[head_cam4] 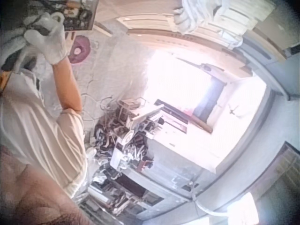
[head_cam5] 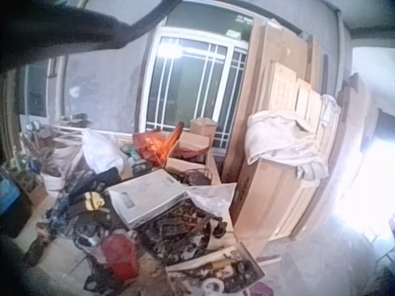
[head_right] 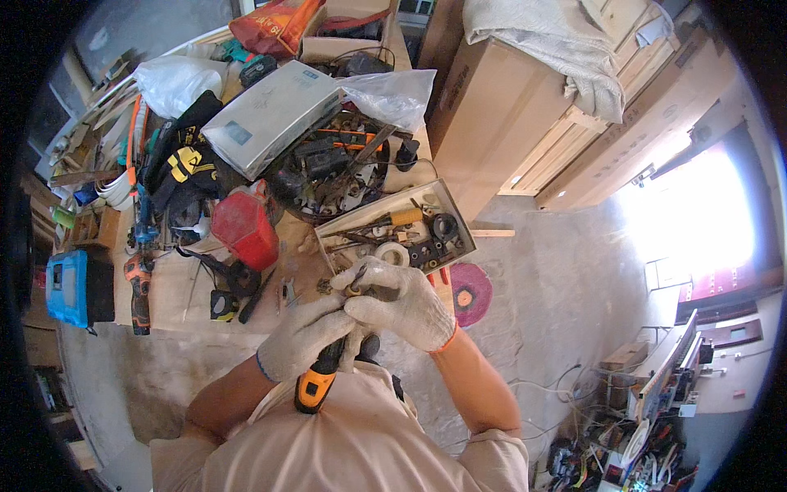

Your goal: The person selects a drill bit from a tool tray, attaches it to a cordless drill, and then uses a small tool to tighten or adjust the bit. The person then moves to the floor and continues adjusting the drill bit with a small tool.

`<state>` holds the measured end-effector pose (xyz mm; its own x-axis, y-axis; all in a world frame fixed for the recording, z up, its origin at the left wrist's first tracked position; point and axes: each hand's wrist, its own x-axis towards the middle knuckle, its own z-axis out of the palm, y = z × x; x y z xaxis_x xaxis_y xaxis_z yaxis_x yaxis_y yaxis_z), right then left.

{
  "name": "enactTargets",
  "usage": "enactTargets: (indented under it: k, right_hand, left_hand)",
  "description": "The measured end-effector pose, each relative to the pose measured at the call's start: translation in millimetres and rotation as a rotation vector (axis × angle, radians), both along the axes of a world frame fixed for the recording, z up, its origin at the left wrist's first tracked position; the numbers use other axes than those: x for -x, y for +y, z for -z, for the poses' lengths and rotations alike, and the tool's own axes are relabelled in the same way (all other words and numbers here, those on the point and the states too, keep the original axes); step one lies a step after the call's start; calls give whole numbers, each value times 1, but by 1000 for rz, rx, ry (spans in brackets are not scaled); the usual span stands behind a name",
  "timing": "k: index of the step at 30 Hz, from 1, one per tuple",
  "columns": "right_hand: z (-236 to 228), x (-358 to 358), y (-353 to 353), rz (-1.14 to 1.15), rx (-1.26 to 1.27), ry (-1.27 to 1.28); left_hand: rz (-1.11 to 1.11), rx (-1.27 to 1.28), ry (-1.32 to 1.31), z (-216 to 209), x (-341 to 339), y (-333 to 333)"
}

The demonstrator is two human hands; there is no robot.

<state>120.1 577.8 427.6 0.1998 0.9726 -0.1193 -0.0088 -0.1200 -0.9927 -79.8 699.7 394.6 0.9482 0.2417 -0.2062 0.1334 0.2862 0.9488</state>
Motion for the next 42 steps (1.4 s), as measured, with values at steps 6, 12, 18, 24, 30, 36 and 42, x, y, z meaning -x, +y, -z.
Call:
enactTargets:
  k: [6, 12, 18, 24, 30, 36, 42]
  right_hand:
    - [1, -4, -5, 21, 2, 97]
    - [5, 4, -2, 59, -66, -86]
    - [3, 12, 5, 64, -76, 213]
    - [8, 13, 6, 93, -38, 110]
    - [5, 14, 9, 113, 17, 85]
    - [17, 11, 10, 178, -45, 11]
    - [23, 7, 16, 236, -124, -123]
  left_hand:
    - [-31, 268, 23, -19, -2, 2]
    - [-39, 288, 10, -14, 1, 5]
    - [-1, 406, -26, -6, 5, 11]
    - [-32, 402, 42, -16, 4, 10]
    - [-64, 434, 5, -5, 2, 12]
    - [-53, 248, 100, -27, -6, 15]
    - [-147, 176, 81, -30, -15, 12]
